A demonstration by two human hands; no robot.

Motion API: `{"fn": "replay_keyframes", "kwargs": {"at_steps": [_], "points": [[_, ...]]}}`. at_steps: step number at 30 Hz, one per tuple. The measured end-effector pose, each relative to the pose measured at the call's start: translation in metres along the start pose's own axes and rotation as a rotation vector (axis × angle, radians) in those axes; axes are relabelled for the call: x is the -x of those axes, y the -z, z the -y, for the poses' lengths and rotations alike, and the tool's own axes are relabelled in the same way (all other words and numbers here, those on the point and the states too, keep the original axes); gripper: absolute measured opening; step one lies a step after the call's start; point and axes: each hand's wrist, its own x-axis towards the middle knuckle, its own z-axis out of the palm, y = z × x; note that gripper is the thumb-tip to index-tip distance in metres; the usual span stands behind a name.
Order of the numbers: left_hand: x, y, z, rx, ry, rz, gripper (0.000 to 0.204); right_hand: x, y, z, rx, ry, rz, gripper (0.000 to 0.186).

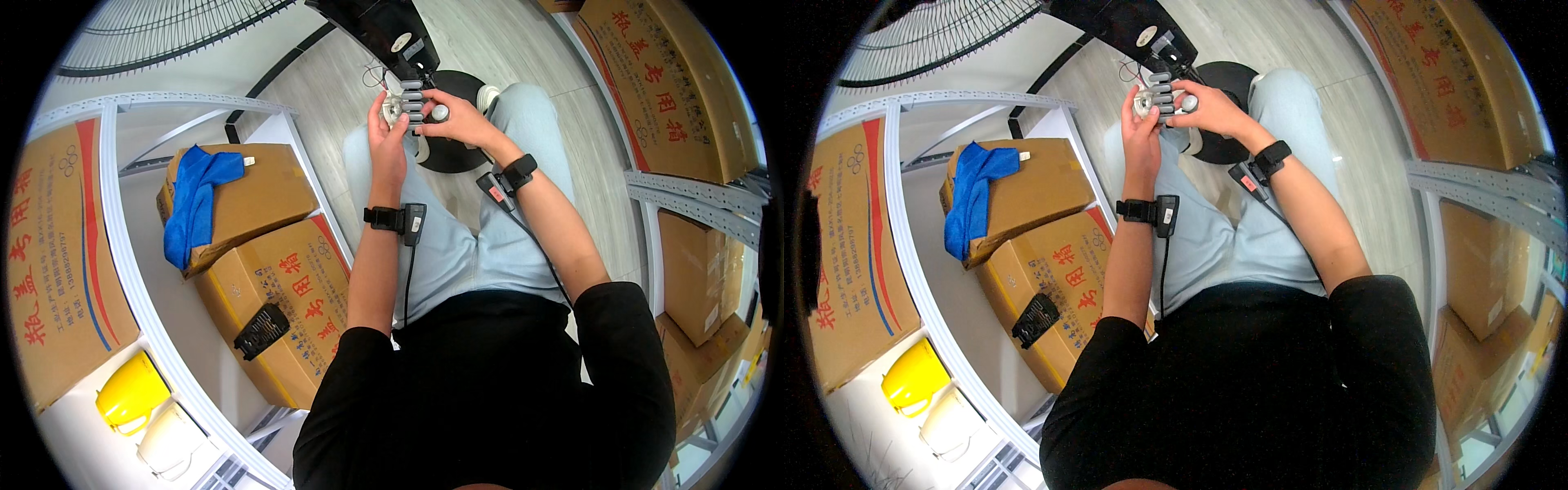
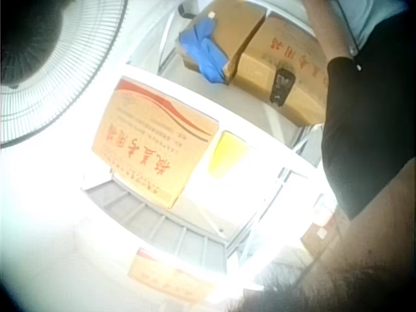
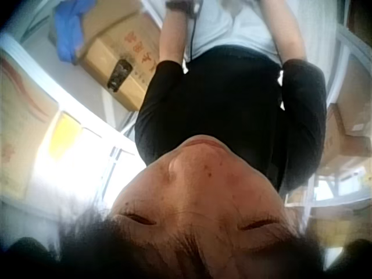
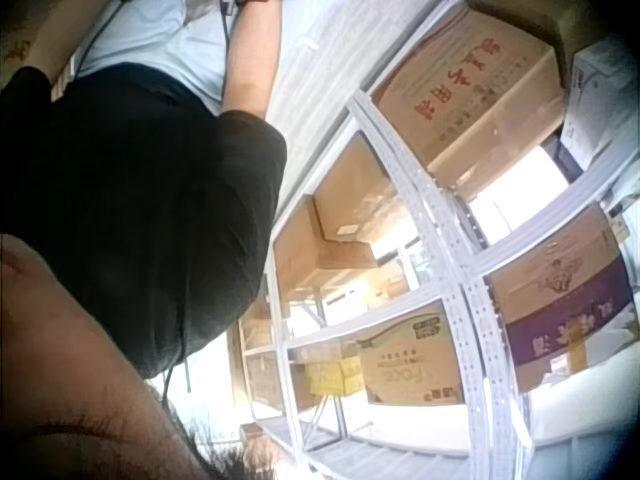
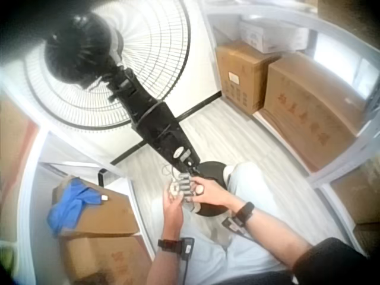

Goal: The person sits on the floor and uses a screwdriver to disassemble a black electronic device. They remove a small white circular component, manipulate its wires, and then reassemble the device by screwing it back together.

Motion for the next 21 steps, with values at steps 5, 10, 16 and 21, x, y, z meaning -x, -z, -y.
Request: {"fn": "replay_keyframes", "kwargs": {"at_steps": [5,10,16,21], "points": [[0.0005,0.0011,-0.0003,-0.014,0.011,0.016,0.063,-0.0009,0.0008,0.0032,-0.157,-0.197,0.045,0.063],[0.0005,0.0016,0.0008,-0.025,0.019,0.023,0.064,-0.0019,0.0025,0.0008,-0.175,-0.189,0.027,0.060],[0.0006,0.0015,0.0008,-0.035,0.026,0.043,0.064,-0.0034,0.0035,-0.0004,-0.132,-0.168,0.000,0.056],[0.0019,-0.0004,-0.0025,-0.017,0.053,0.030,0.064,-0.0043,0.0030,-0.0020,-0.253,-0.193,-0.029,0.058]]}}
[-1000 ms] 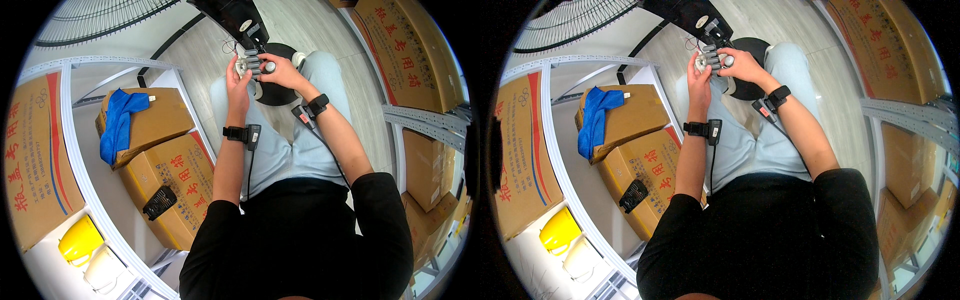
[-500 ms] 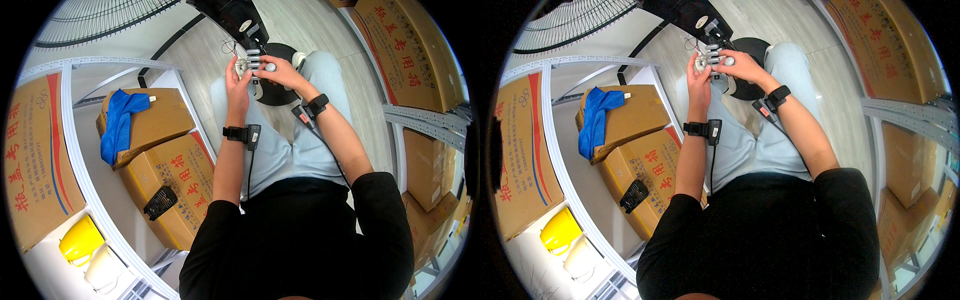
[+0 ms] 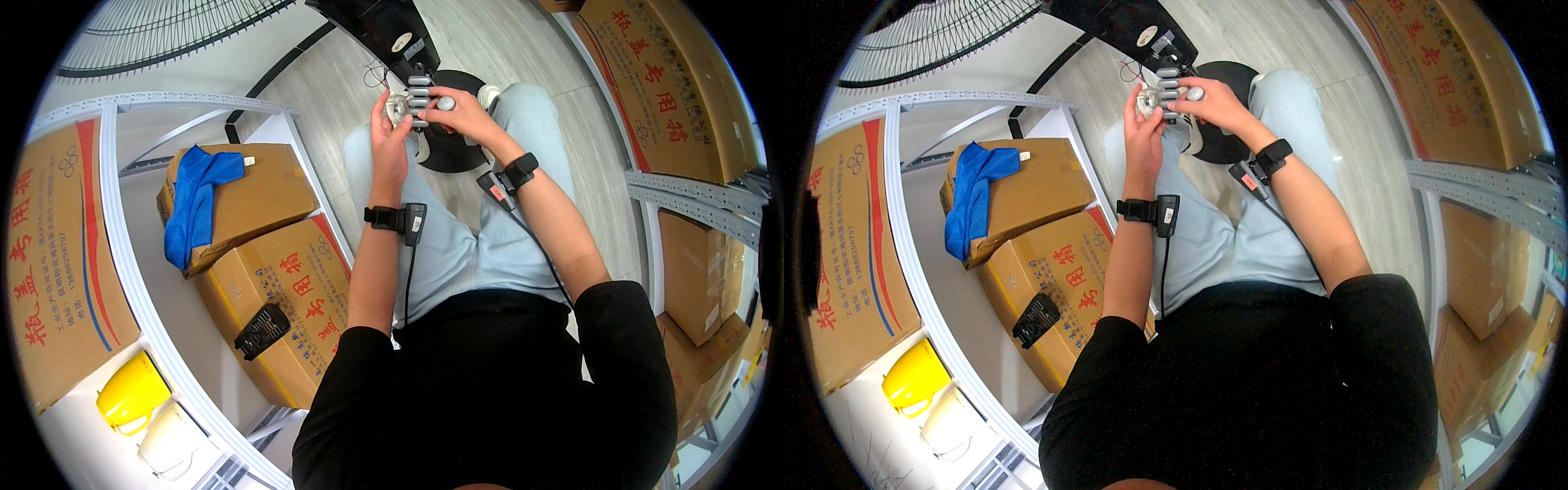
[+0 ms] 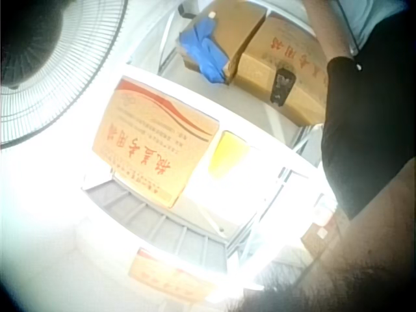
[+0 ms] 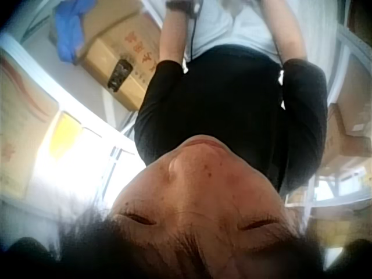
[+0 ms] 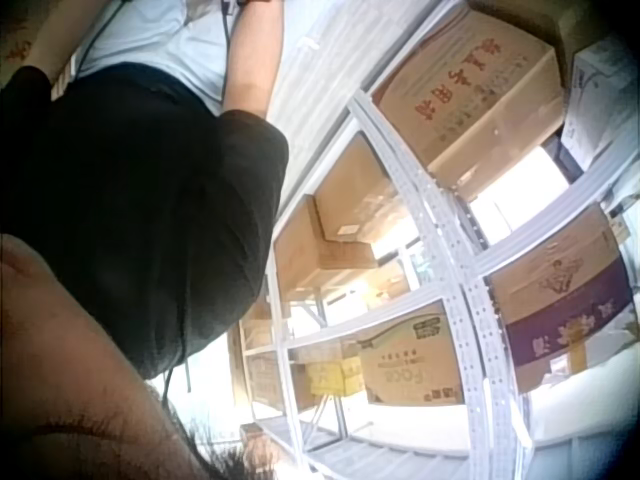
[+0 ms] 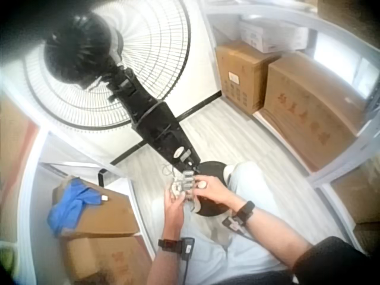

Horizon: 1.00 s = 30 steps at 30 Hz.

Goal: The person sits on the floor and uses a screwdriver to disassemble a black electronic device. They remove a small white circular component, manipulate its wires, and then reassemble the device by screwing it back together.

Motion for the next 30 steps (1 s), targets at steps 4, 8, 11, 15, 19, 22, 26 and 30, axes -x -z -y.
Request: {"fn": "replay_keyframes", "kwargs": {"at_steps": [4,8,11,15,19,22,26,30], "points": [[0.0013,-0.0011,-0.0004,0.035,-0.025,-0.004,0.065,0.0017,0.0019,0.0067,-0.160,-0.050,0.042,0.061],[0.0023,-0.0012,-0.0008,0.028,-0.037,-0.016,0.066,0.0035,-0.0024,0.0042,-0.178,-0.047,0.053,0.064],[0.0025,-0.0014,-0.0005,0.023,-0.043,-0.015,0.066,0.0043,-0.0014,0.0043,-0.162,-0.033,0.076,0.066],[0.0027,-0.0017,-0.0011,0.017,-0.047,-0.006,0.067,0.0016,-0.0005,0.0012,-0.097,-0.011,0.060,0.065],[0.0034,-0.0032,-0.0019,0.007,-0.043,-0.011,0.067,0.0007,0.0008,0.0005,-0.056,-0.013,0.038,0.064],[0.0018,-0.0013,0.0001,-0.001,-0.035,0.005,0.066,-0.0002,0.0012,0.0001,-0.052,-0.019,0.022,0.064],[0.0022,-0.0026,0.0013,0.001,-0.015,0.005,0.063,0.0002,0.0015,0.0002,-0.014,-0.019,0.013,0.058],[0.0013,-0.0047,0.0014,0.000,-0.007,0.003,0.062,0.0000,0.0015,-0.0009,-0.013,-0.021,0.001,0.059]]}}
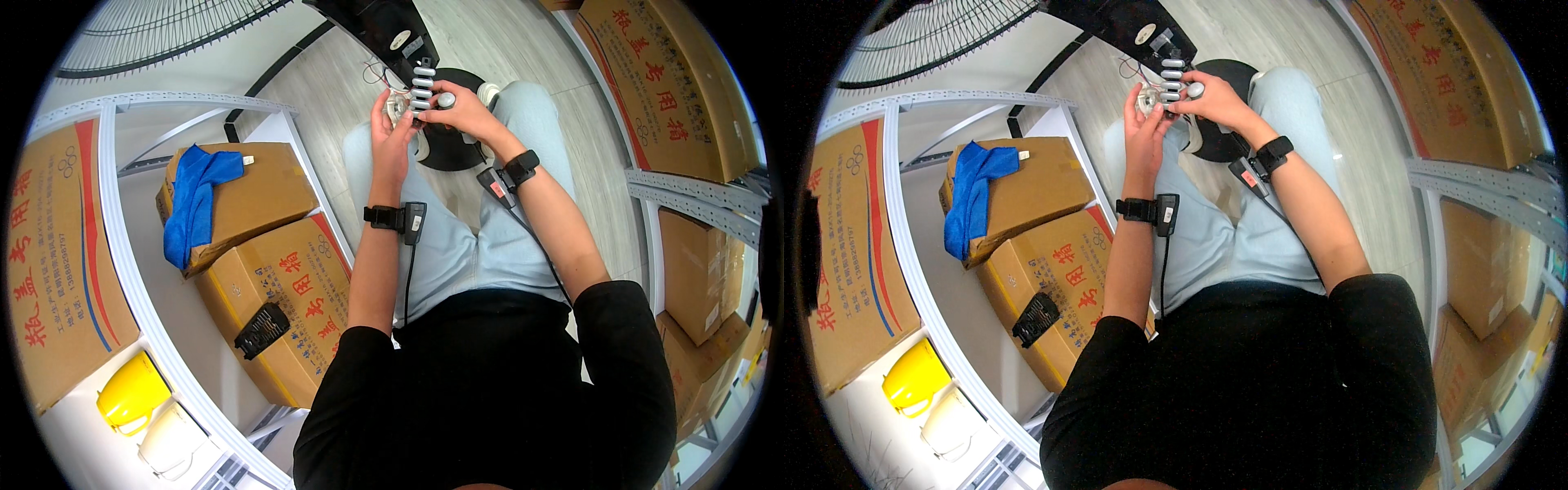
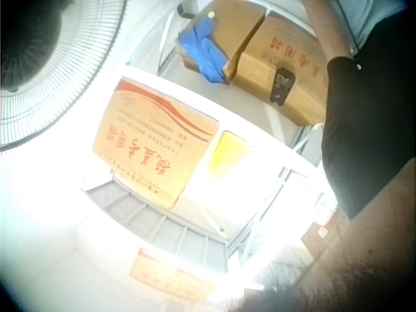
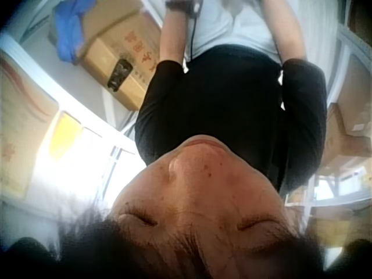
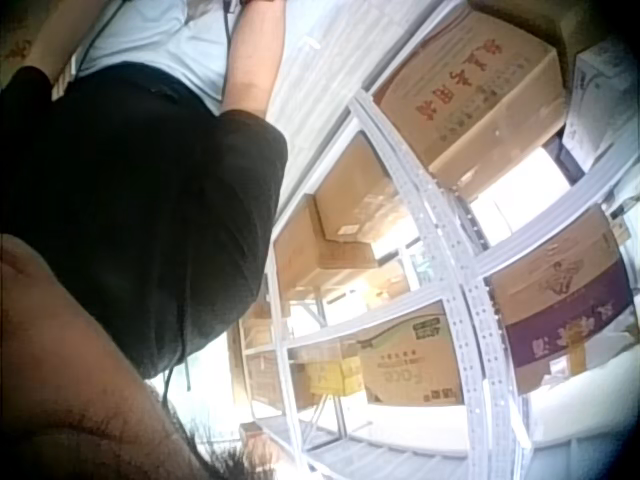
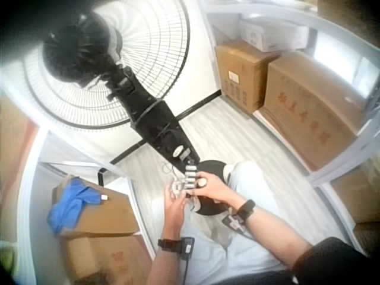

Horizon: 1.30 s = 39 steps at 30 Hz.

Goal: The person sits on the floor and uses a screwdriver to disassemble a black electronic device. They remove a small white circular component, manipulate its wires, and then reassemble the device by screwing it back together.

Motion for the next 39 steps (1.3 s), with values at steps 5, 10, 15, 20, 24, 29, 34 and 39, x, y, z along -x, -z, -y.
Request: {"fn": "replay_keyframes", "kwargs": {"at_steps": [5,10,15,20,24,29,34,39], "points": [[-0.001,0.003,0.002,-0.023,-0.028,-0.028,0.062,0.003,-0.004,0.001,-0.086,-0.017,0.000,0.055],[0.000,0.003,0.001,-0.023,-0.019,-0.025,0.063,0.003,0.000,0.012,-0.103,-0.070,-0.066,0.049],[0.001,0.002,0.000,-0.007,-0.015,-0.020,0.064,0.002,0.001,0.011,-0.086,-0.055,-0.102,0.040],[0.001,0.002,0.001,-0.035,-0.023,0.001,0.067,0.002,0.002,0.013,-0.011,-0.032,-0.128,0.042],[0.000,0.001,0.002,-0.073,-0.035,-0.006,0.070,0.002,0.002,0.010,-0.021,-0.034,-0.121,0.044],[0.000,-0.001,0.003,-0.057,-0.049,-0.022,0.073,0.001,0.001,0.009,-0.020,-0.005,-0.125,0.045],[0.000,0.001,0.003,-0.062,-0.077,-0.011,0.073,0.002,0.002,0.008,-0.086,-0.021,-0.082,0.050],[-0.001,-0.001,0.003,-0.051,-0.097,-0.035,0.073,0.001,0.000,0.001,-0.146,0.027,-0.082,0.055]]}}
